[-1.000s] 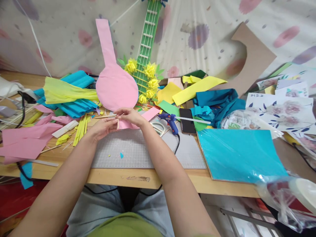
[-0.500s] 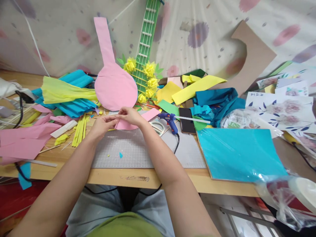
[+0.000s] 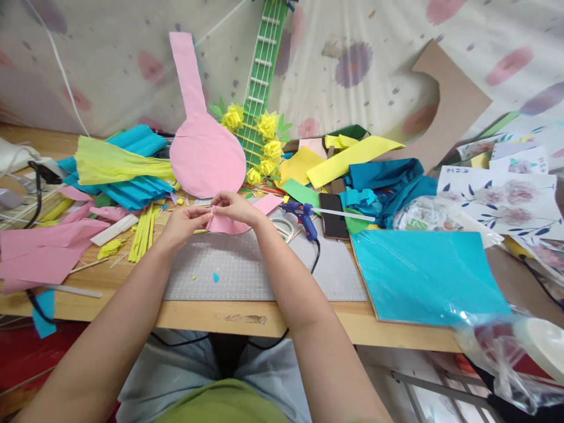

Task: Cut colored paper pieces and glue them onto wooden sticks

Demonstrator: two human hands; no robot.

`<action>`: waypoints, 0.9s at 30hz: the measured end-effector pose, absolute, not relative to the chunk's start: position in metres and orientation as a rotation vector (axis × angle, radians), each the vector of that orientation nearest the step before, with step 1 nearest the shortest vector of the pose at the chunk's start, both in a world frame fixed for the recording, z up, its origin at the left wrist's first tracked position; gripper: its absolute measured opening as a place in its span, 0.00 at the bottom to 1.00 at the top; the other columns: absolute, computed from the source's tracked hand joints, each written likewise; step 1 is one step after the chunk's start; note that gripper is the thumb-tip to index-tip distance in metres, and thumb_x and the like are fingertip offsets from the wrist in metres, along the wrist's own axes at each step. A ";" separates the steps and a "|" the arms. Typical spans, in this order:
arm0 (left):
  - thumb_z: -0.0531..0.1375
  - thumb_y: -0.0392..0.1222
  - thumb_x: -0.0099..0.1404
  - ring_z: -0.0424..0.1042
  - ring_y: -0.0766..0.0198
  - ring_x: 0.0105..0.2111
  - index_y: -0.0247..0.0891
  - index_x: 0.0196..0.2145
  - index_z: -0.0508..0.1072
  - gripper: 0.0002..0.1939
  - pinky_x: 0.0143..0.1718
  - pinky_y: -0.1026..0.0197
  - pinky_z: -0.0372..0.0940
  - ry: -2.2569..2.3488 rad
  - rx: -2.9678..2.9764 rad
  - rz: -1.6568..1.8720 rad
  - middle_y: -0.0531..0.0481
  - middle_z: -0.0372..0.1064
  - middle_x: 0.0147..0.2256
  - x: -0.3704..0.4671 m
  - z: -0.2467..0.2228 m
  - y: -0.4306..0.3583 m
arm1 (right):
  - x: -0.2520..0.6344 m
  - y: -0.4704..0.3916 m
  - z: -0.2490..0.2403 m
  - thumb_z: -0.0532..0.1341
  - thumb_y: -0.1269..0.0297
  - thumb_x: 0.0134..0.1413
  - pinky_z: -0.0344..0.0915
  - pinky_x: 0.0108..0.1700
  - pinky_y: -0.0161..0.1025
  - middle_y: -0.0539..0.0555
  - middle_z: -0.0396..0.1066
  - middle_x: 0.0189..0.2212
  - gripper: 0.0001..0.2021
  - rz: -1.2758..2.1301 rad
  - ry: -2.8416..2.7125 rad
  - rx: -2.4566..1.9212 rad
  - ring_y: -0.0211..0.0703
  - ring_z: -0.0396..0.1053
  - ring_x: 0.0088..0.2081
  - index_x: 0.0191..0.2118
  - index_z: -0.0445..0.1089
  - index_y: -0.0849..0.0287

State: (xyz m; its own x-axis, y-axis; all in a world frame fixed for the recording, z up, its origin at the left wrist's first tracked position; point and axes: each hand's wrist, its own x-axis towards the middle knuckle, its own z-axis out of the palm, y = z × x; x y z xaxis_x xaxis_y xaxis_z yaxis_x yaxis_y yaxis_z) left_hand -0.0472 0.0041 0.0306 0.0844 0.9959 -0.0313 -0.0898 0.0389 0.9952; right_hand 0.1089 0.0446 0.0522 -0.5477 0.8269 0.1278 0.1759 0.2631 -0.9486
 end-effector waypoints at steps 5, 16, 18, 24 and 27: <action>0.68 0.43 0.40 0.68 0.67 0.24 0.32 0.29 0.75 0.16 0.29 0.63 0.63 1.108 1.173 1.165 0.48 0.72 0.25 -0.049 0.027 0.007 | 0.104 0.044 0.047 0.58 0.69 0.37 0.56 0.30 0.31 0.45 0.62 0.23 0.06 1.326 -1.818 -0.956 0.31 0.58 0.26 0.27 0.62 0.61; 0.69 0.43 0.36 0.67 0.67 0.22 0.32 0.26 0.73 0.18 0.30 0.61 0.64 1.148 1.051 1.168 0.50 0.70 0.23 -0.049 0.029 0.007 | 0.102 0.045 0.047 0.53 0.71 0.41 0.59 0.37 0.34 0.47 0.65 0.28 0.06 1.184 -1.880 -1.060 0.33 0.62 0.31 0.29 0.64 0.61; 0.69 0.43 0.36 0.67 0.68 0.22 0.33 0.26 0.73 0.18 0.30 0.61 0.64 1.168 1.030 1.166 0.51 0.70 0.23 -0.050 0.030 0.006 | 0.103 0.046 0.045 0.54 0.70 0.42 0.59 0.38 0.35 0.48 0.65 0.29 0.07 1.140 -1.904 -1.074 0.34 0.62 0.33 0.31 0.64 0.61; 0.67 0.40 0.42 0.69 0.68 0.23 0.34 0.28 0.72 0.14 0.30 0.64 0.65 1.138 0.867 1.214 0.52 0.70 0.24 -0.052 0.030 0.009 | 0.097 0.033 0.042 0.57 0.67 0.45 0.54 0.49 0.42 0.55 0.65 0.35 0.11 0.433 -1.766 -1.261 0.44 0.60 0.42 0.38 0.64 0.60; 0.65 0.35 0.46 0.71 0.69 0.25 0.34 0.29 0.69 0.11 0.32 0.64 0.66 1.060 0.738 1.283 0.52 0.71 0.25 -0.051 0.029 0.012 | 0.090 0.016 0.037 0.53 0.67 0.50 0.56 0.46 0.40 0.55 0.65 0.33 0.07 0.346 -1.757 -1.251 0.43 0.61 0.39 0.34 0.66 0.58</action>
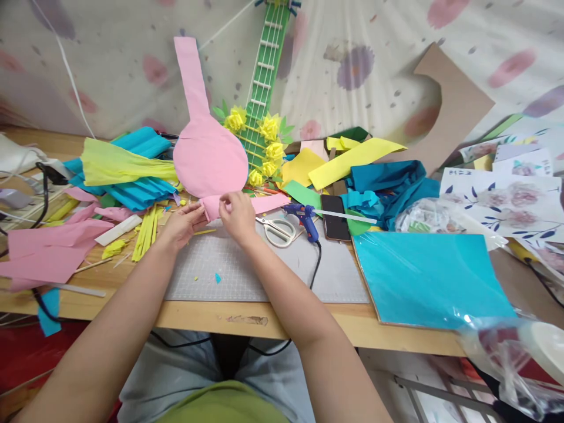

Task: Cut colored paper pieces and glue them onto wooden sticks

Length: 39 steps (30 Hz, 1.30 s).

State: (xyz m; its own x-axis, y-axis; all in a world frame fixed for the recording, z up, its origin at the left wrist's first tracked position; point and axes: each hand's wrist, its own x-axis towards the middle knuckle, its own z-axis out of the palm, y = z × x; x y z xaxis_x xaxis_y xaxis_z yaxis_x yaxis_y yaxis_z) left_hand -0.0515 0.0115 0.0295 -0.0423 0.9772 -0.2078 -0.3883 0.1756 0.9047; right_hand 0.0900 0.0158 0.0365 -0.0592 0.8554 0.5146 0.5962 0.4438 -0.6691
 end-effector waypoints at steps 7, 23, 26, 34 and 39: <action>0.61 0.32 0.53 0.71 0.72 0.25 0.34 0.32 0.66 0.08 0.31 0.68 0.65 0.880 0.667 1.298 0.53 0.71 0.27 -0.040 0.022 0.012 | 0.080 -0.001 0.018 0.51 0.62 0.54 0.59 0.39 0.38 0.53 0.69 0.35 0.13 0.462 -1.889 -1.319 0.42 0.65 0.35 0.43 0.67 0.54; 0.59 0.32 0.56 0.72 0.69 0.23 0.31 0.28 0.69 0.01 0.28 0.68 0.66 0.852 0.625 1.319 0.49 0.72 0.23 -0.031 0.015 0.011 | 0.095 0.014 0.023 0.55 0.65 0.49 0.61 0.35 0.33 0.47 0.73 0.32 0.18 0.617 -1.978 -1.372 0.36 0.66 0.31 0.47 0.69 0.50; 0.59 0.33 0.56 0.72 0.70 0.23 0.32 0.28 0.69 0.01 0.27 0.69 0.65 0.829 0.586 1.316 0.50 0.72 0.24 -0.030 0.015 0.012 | 0.098 0.008 0.026 0.55 0.62 0.52 0.61 0.37 0.33 0.48 0.73 0.38 0.17 0.465 -2.051 -1.349 0.38 0.68 0.35 0.49 0.67 0.49; 0.57 0.32 0.58 0.72 0.70 0.26 0.33 0.28 0.69 0.02 0.30 0.68 0.66 0.803 0.539 1.285 0.51 0.72 0.25 -0.027 0.016 0.011 | 0.110 0.000 0.022 0.53 0.62 0.55 0.59 0.36 0.32 0.52 0.73 0.38 0.17 0.188 -2.198 -1.302 0.39 0.68 0.37 0.49 0.67 0.52; 0.57 0.31 0.58 0.72 0.70 0.27 0.33 0.27 0.69 0.03 0.31 0.68 0.66 0.805 0.547 1.285 0.51 0.72 0.25 -0.024 0.017 0.009 | 0.115 -0.005 0.017 0.52 0.60 0.56 0.57 0.34 0.32 0.52 0.73 0.34 0.16 0.162 -2.178 -1.297 0.37 0.67 0.34 0.49 0.68 0.52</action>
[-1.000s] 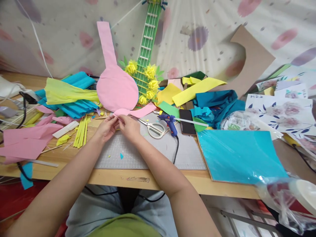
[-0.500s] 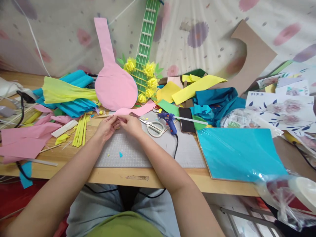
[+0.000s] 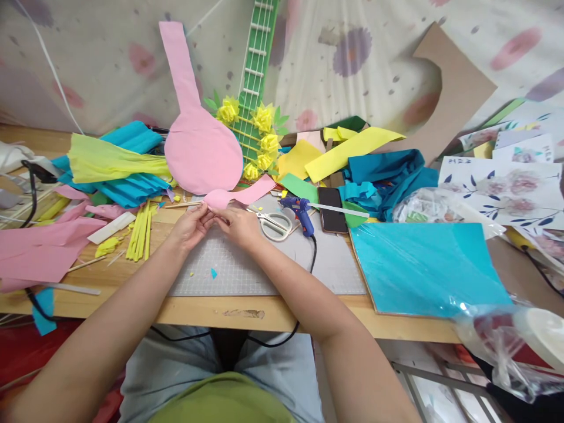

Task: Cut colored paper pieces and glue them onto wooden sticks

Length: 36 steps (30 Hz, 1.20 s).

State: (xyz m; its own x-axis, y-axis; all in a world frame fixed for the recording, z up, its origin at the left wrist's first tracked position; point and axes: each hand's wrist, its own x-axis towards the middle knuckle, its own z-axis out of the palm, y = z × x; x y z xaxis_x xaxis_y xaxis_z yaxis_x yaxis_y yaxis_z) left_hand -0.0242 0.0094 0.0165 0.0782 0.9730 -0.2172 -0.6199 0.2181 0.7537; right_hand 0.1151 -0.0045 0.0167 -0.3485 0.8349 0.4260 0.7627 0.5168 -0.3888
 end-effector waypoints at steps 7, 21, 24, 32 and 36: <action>0.54 0.30 0.60 0.72 0.69 0.27 0.32 0.27 0.69 0.06 0.35 0.65 0.67 0.817 0.515 1.296 0.51 0.72 0.24 -0.022 0.015 0.009 | 0.124 -0.014 0.018 0.49 0.58 0.57 0.52 0.29 0.33 0.53 0.73 0.32 0.18 -0.040 -2.311 -1.307 0.37 0.67 0.32 0.50 0.67 0.52; 0.61 0.34 0.53 0.72 0.68 0.24 0.31 0.27 0.69 0.04 0.33 0.62 0.67 0.967 0.665 1.391 0.50 0.72 0.24 -0.019 0.018 0.008 | 0.145 -0.013 0.018 0.55 0.55 0.51 0.53 0.28 0.33 0.50 0.69 0.22 0.14 0.386 -1.908 -1.455 0.35 0.63 0.25 0.29 0.72 0.60; 0.62 0.35 0.51 0.72 0.66 0.24 0.31 0.27 0.70 0.06 0.34 0.60 0.68 0.993 0.740 1.387 0.50 0.72 0.24 -0.015 0.016 0.006 | 0.139 -0.005 0.016 0.56 0.51 0.47 0.56 0.24 0.32 0.50 0.68 0.23 0.16 0.926 -1.698 -1.350 0.33 0.61 0.22 0.30 0.71 0.60; 0.64 0.38 0.46 0.73 0.60 0.28 0.32 0.26 0.70 0.09 0.36 0.56 0.68 1.094 0.861 1.365 0.51 0.70 0.20 -0.007 0.011 0.005 | 0.126 0.002 0.001 0.60 0.49 0.39 0.66 0.32 0.36 0.50 0.67 0.22 0.17 1.296 -1.234 -1.132 0.37 0.65 0.28 0.21 0.68 0.61; 0.64 0.37 0.47 0.73 0.60 0.28 0.31 0.26 0.70 0.08 0.36 0.56 0.68 1.107 0.867 1.362 0.50 0.70 0.20 -0.003 0.014 0.005 | 0.127 0.003 -0.001 0.60 0.51 0.40 0.66 0.34 0.36 0.49 0.65 0.20 0.16 1.214 -1.229 -1.101 0.36 0.64 0.27 0.19 0.68 0.61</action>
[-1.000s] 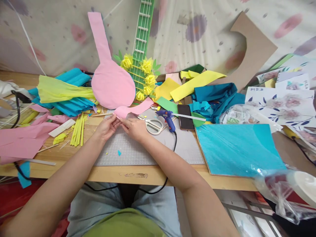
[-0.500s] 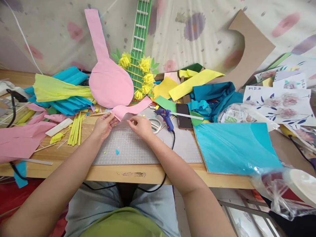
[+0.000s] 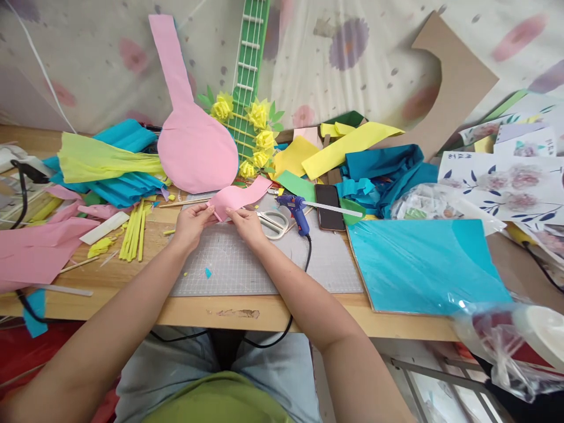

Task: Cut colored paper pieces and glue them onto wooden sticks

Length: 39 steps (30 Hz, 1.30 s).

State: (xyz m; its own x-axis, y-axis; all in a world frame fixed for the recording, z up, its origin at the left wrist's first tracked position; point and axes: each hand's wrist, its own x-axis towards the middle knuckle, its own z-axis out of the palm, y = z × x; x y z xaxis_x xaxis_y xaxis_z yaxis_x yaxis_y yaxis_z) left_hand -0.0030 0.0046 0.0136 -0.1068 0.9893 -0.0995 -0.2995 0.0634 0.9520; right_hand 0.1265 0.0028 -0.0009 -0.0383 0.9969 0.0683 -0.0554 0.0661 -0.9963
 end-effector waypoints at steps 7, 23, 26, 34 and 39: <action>0.65 0.38 0.45 0.72 0.64 0.24 0.32 0.25 0.70 0.10 0.31 0.61 0.67 1.139 0.850 1.383 0.51 0.70 0.20 0.000 0.015 0.005 | 0.126 0.000 0.003 0.61 0.50 0.39 0.67 0.33 0.37 0.50 0.66 0.22 0.17 1.275 -1.187 -1.040 0.36 0.64 0.29 0.20 0.69 0.61; 0.66 0.40 0.43 0.68 0.69 0.20 0.34 0.22 0.68 0.11 0.28 0.64 0.66 1.121 0.824 1.479 0.54 0.69 0.19 0.003 0.006 0.010 | 0.124 0.002 -0.004 0.61 0.52 0.39 0.66 0.36 0.38 0.49 0.69 0.24 0.15 1.236 -1.255 -1.056 0.38 0.67 0.29 0.25 0.70 0.60; 0.65 0.39 0.44 0.68 0.69 0.20 0.34 0.22 0.67 0.10 0.28 0.65 0.65 1.125 0.794 1.509 0.54 0.68 0.19 0.004 0.008 0.009 | 0.123 0.003 -0.006 0.63 0.58 0.36 0.66 0.36 0.36 0.50 0.70 0.30 0.16 1.200 -1.301 -1.062 0.38 0.68 0.31 0.35 0.68 0.59; 0.66 0.39 0.43 0.70 0.68 0.22 0.33 0.21 0.67 0.11 0.32 0.62 0.66 1.122 0.779 1.479 0.53 0.68 0.19 0.008 0.011 0.003 | 0.120 0.010 -0.016 0.63 0.63 0.34 0.64 0.30 0.34 0.47 0.66 0.25 0.19 1.137 -1.277 -1.176 0.35 0.65 0.26 0.37 0.61 0.59; 0.67 0.43 0.42 0.69 0.68 0.21 0.33 0.24 0.69 0.14 0.30 0.64 0.66 1.151 0.792 1.446 0.52 0.69 0.20 0.006 0.012 0.002 | 0.121 0.008 -0.012 0.64 0.63 0.33 0.64 0.28 0.33 0.45 0.64 0.23 0.21 1.162 -1.254 -1.141 0.35 0.65 0.25 0.37 0.59 0.58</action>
